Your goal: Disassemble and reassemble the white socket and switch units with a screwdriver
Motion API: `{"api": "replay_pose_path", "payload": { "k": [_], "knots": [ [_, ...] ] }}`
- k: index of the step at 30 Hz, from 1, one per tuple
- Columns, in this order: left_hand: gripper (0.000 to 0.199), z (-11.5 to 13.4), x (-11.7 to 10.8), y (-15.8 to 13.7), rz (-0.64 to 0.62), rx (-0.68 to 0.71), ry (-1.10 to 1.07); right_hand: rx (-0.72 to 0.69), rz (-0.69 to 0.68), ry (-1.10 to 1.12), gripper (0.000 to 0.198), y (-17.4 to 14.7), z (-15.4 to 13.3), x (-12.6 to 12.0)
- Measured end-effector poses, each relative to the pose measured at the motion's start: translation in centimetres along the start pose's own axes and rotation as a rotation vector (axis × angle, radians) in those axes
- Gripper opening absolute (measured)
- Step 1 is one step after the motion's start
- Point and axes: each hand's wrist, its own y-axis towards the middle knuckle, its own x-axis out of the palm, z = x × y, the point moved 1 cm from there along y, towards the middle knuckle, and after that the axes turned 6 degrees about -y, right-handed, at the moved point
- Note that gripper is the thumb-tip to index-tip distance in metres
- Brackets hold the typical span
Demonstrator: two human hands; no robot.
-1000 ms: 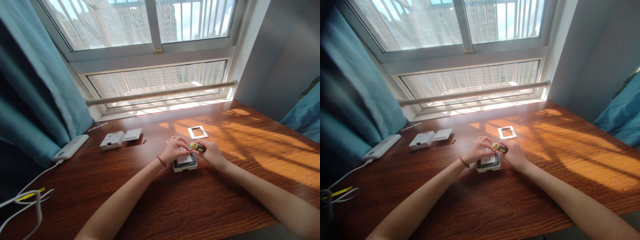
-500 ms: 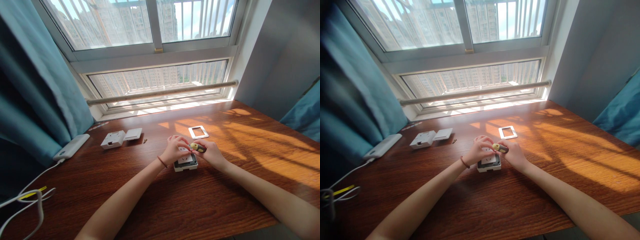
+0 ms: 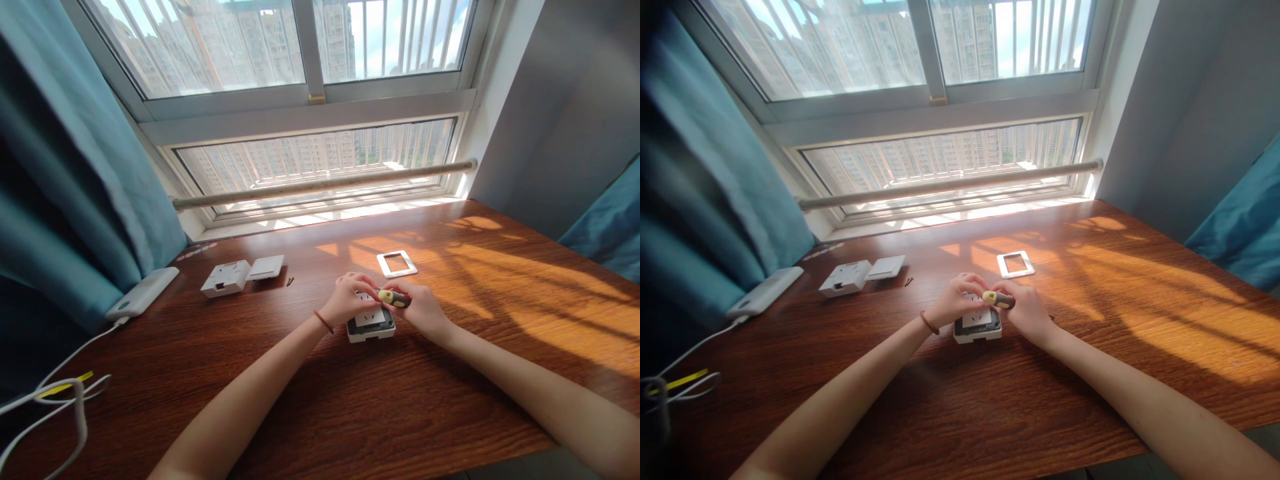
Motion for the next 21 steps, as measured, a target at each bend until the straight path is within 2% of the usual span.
{"api": "replay_pose_path", "payload": {
  "k": [6,21],
  "knots": [
    [0.007,0.7,0.1,-0.2,0.030,0.037,0.067,0.010,0.024,0.051,0.019,0.0,0.1,0.1],
    [0.006,1.6,-0.2,-0.5,-0.023,0.087,0.182,0.019,0.001,0.069,0.023,0.0,0.7,0.5]
  ]
}}
